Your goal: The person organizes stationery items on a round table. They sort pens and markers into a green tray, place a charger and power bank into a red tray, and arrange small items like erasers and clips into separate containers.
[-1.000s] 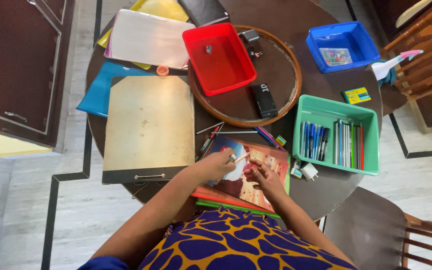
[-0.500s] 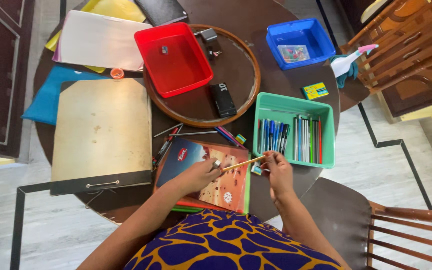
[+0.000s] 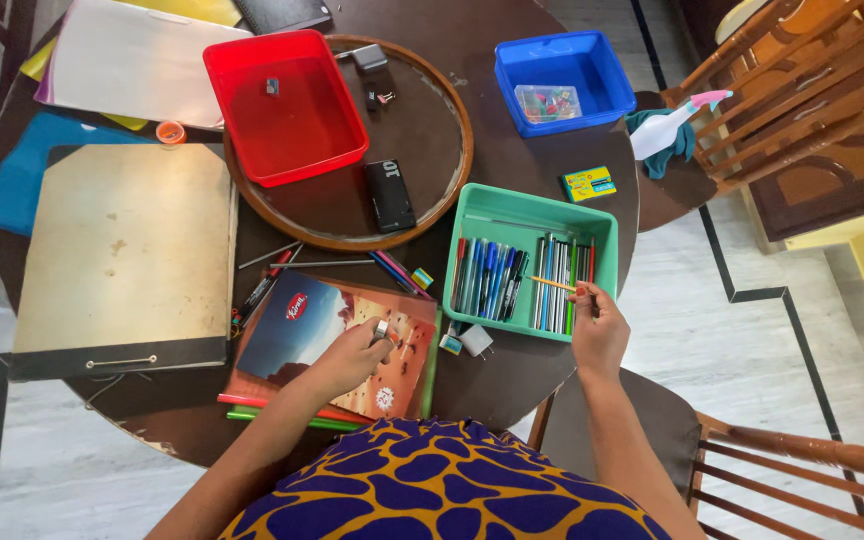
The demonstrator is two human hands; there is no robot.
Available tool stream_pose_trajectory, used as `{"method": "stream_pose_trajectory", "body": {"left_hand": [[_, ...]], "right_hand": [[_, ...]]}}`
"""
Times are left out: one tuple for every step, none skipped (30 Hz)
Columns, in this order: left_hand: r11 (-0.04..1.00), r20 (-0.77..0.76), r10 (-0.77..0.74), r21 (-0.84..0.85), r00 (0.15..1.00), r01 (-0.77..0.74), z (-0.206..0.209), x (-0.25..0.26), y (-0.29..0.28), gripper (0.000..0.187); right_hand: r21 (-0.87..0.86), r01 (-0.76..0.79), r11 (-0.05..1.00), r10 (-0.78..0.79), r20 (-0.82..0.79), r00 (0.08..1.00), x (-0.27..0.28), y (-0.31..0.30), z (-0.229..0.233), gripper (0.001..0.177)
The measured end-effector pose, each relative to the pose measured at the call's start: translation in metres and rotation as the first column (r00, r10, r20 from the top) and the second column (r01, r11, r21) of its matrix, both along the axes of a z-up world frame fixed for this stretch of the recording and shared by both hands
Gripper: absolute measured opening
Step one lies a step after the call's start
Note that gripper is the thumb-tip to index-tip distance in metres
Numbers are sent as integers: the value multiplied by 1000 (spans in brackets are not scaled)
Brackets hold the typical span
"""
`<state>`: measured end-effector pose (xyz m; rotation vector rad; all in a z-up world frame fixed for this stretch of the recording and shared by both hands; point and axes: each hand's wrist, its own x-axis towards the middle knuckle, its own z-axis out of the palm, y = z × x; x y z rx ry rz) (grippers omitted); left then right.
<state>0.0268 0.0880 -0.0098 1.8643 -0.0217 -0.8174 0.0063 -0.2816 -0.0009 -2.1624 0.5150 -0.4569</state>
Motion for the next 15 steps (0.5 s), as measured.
{"method": "stream_pose_trajectory", "body": {"left_hand": [[1000, 22, 3, 2, 1000, -3, 2, 0, -6, 22], [1000, -1, 13, 9, 1000, -13, 5, -1, -10, 22], [1000, -23, 24, 15, 999, -23, 8, -3, -14, 22], [999, -45, 34, 21, 998, -33, 10, -3, -19, 22], [999, -28, 42, 14, 999, -41, 12, -4, -25, 21], [999, -11, 49, 6, 999, -49, 13, -4, -31, 21], [998, 5, 56, -1, 998, -56, 13, -5, -37, 21], [998, -11, 62, 15, 998, -62, 12, -4, -43, 21], [997, -28, 68, 31, 997, -67, 10, -3, -49, 21], [996, -46, 75, 48, 996, -72, 8, -3, -53, 22], [997, 12, 61, 44, 998, -61, 6, -1, -57, 21], [998, 66, 45, 41, 997, -48, 4, 0, -62, 21], [999, 120, 30, 38, 992, -34, 2, -2, -66, 22], [999, 108, 40, 24, 993, -43, 2, -2, -70, 21], [999, 97, 51, 9, 994, -52, 3, -2, -74, 21]], "right_hand": [[-15, -31, 999, 31, 7, 1000, 4, -4, 0, 25], [-29, -61, 998, 62, 14, 998, 8, -6, 0, 25], [-43, -91, 995, 92, 21, 996, 12, -8, 1, 25], [-134, -131, 982, 126, -42, 991, 16, -10, 2, 25], [-222, -174, 959, 153, -108, 982, 18, -11, 2, 25], [-306, -221, 926, 173, -175, 969, 19, -11, 3, 25], [-388, -270, 881, 217, -177, 960, 19, -11, 3, 25], [-466, -316, 826, 261, -180, 948, 20, -10, 3, 25], [-540, -356, 762, 304, -186, 934, 22, -10, 2, 24], [-549, -398, 735, 311, -249, 917, 24, -8, -1, 25], [-554, -441, 706, 315, -311, 897, 27, -7, -4, 26], [-555, -484, 677, 314, -376, 872, 27, -7, -7, 27], [-521, -510, 684, 346, -384, 856, 27, -7, -11, 27], [-489, -534, 690, 376, -388, 841, 29, -6, -15, 28], [-456, -558, 694, 406, -392, 826, 30, -7, -18, 29]]}}
